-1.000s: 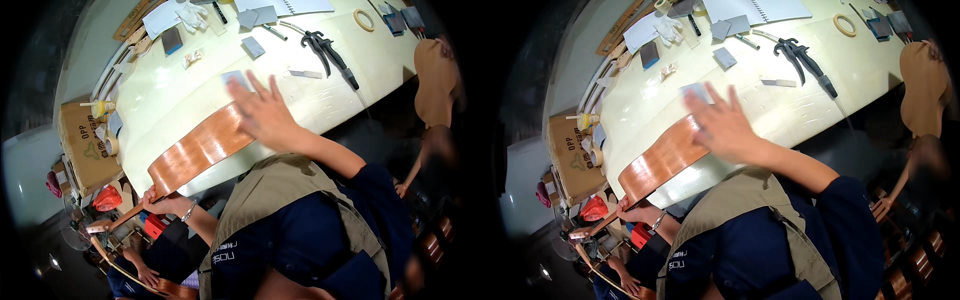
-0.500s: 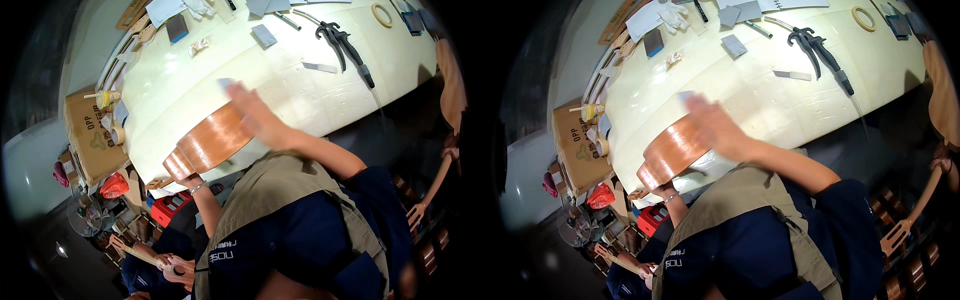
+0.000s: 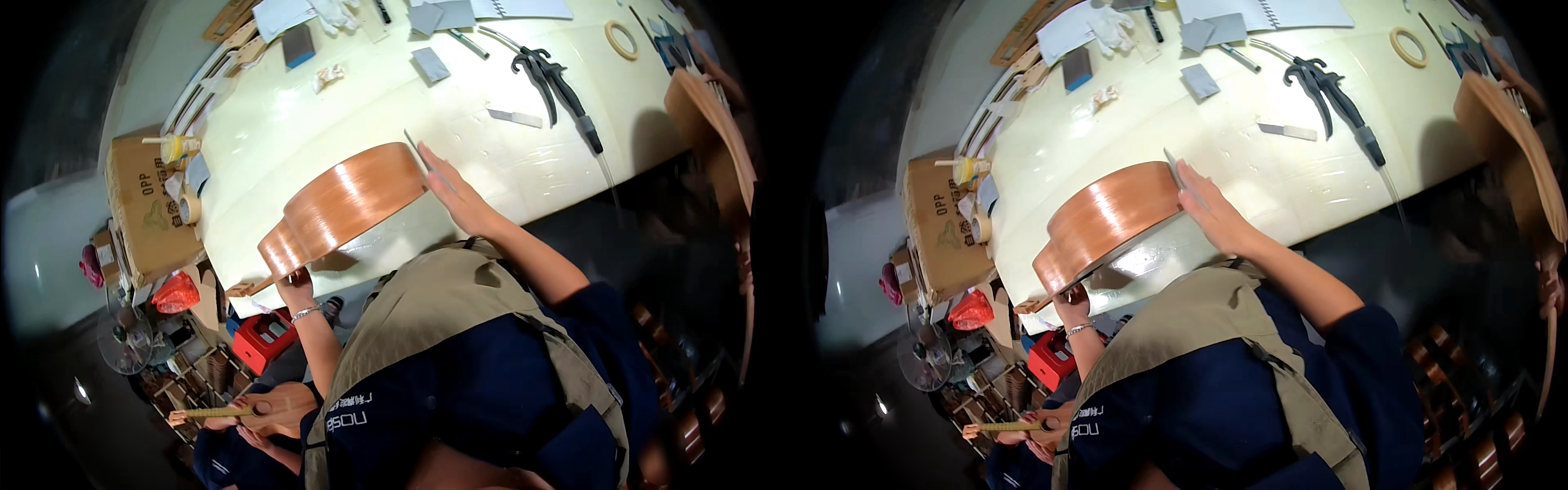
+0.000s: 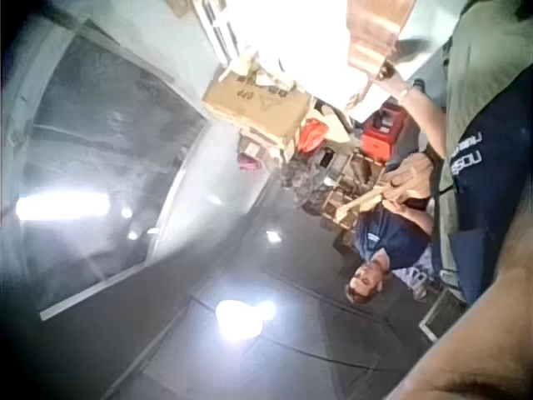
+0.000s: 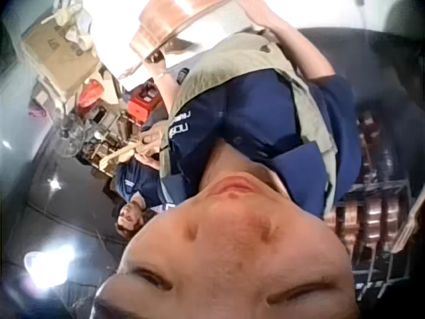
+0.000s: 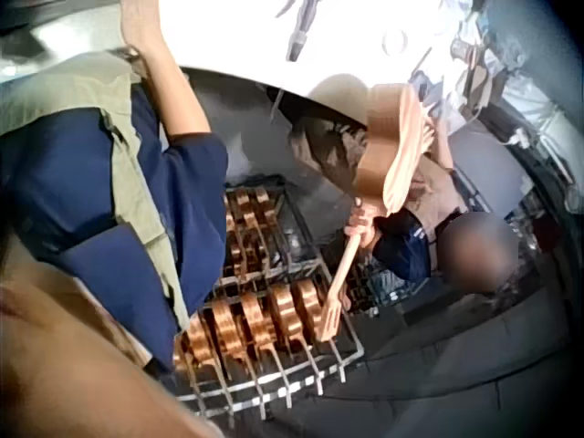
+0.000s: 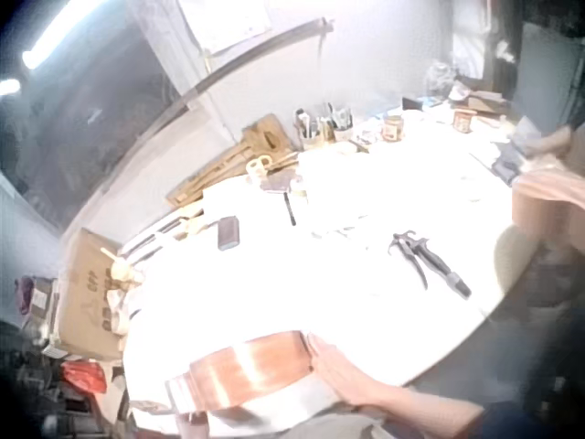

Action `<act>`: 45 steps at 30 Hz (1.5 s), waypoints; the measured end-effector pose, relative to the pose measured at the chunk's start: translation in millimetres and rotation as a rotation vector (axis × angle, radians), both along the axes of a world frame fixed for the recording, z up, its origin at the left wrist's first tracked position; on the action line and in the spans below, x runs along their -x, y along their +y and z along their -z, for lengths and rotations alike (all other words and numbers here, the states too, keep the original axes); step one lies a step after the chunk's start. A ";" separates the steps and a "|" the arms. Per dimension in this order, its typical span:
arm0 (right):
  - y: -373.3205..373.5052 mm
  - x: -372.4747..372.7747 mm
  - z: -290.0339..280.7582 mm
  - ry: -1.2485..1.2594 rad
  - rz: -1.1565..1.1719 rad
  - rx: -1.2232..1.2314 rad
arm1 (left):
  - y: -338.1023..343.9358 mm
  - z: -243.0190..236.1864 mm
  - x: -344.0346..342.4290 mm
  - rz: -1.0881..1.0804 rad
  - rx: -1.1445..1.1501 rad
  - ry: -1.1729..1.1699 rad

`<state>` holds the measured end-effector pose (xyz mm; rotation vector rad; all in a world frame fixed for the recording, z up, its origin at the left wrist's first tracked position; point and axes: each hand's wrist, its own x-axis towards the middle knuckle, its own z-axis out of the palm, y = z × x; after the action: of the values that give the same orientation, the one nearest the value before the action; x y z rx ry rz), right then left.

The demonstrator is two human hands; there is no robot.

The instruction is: The person sands the wooden body and neck of a ukulele using a piece of sandpaper and then removes the resulting dust using an air blow gun.

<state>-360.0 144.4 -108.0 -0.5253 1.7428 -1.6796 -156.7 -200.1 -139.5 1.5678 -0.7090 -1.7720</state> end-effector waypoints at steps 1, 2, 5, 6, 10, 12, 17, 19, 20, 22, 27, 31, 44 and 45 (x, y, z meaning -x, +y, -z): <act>3.4 -6.1 -17.4 0.030 -0.018 -0.035 | -2.1 3.5 -7.9 0.102 0.036 0.044; 4.8 -8.7 -25.8 0.063 -0.033 -0.068 | -2.6 2.9 -13.7 0.205 0.075 0.087; 0.3 14.3 -10.0 -0.075 0.013 0.190 | 6.0 -42.3 9.7 0.234 0.044 0.216; -4.3 18.7 -12.4 -0.175 0.021 0.260 | 11.9 -61.3 18.5 0.251 0.113 0.209; -25.6 26.8 38.1 -0.522 0.079 0.495 | 7.7 -93.4 41.5 0.011 0.276 0.464; -39.6 22.3 56.7 -0.708 0.164 0.516 | 3.3 -94.8 42.2 0.052 0.529 0.613; -29.5 42.7 37.8 -0.508 0.002 0.448 | 34.5 -131.6 54.7 0.018 0.826 0.438; -26.1 51.2 -5.9 -0.154 0.020 0.310 | 47.9 -143.9 62.9 0.003 0.866 0.384; -27.4 53.2 -25.7 0.103 -0.005 0.278 | 54.6 -149.2 64.8 -0.001 0.887 0.353; -24.0 52.7 -54.2 0.529 -0.014 0.088 | 64.8 -155.8 72.2 0.022 0.949 0.311; -19.8 47.3 -74.4 1.070 -0.030 -0.220 | 104.0 -185.3 97.2 0.089 0.992 0.246; -24.0 39.1 -88.6 1.143 -0.104 -0.240 | 136.4 -202.8 127.3 0.214 1.081 0.361; -32.8 26.1 -186.2 1.410 -0.096 -0.389 | 191.6 -221.5 189.6 0.439 0.918 0.683; -28.9 19.6 -186.2 1.394 -0.085 -0.406 | 191.1 -222.4 193.6 0.443 0.928 0.685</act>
<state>-379.6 115.5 78.2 -1.7803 2.7757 -0.7314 -350.3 -9.0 82.9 0.1742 -1.3057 -1.6997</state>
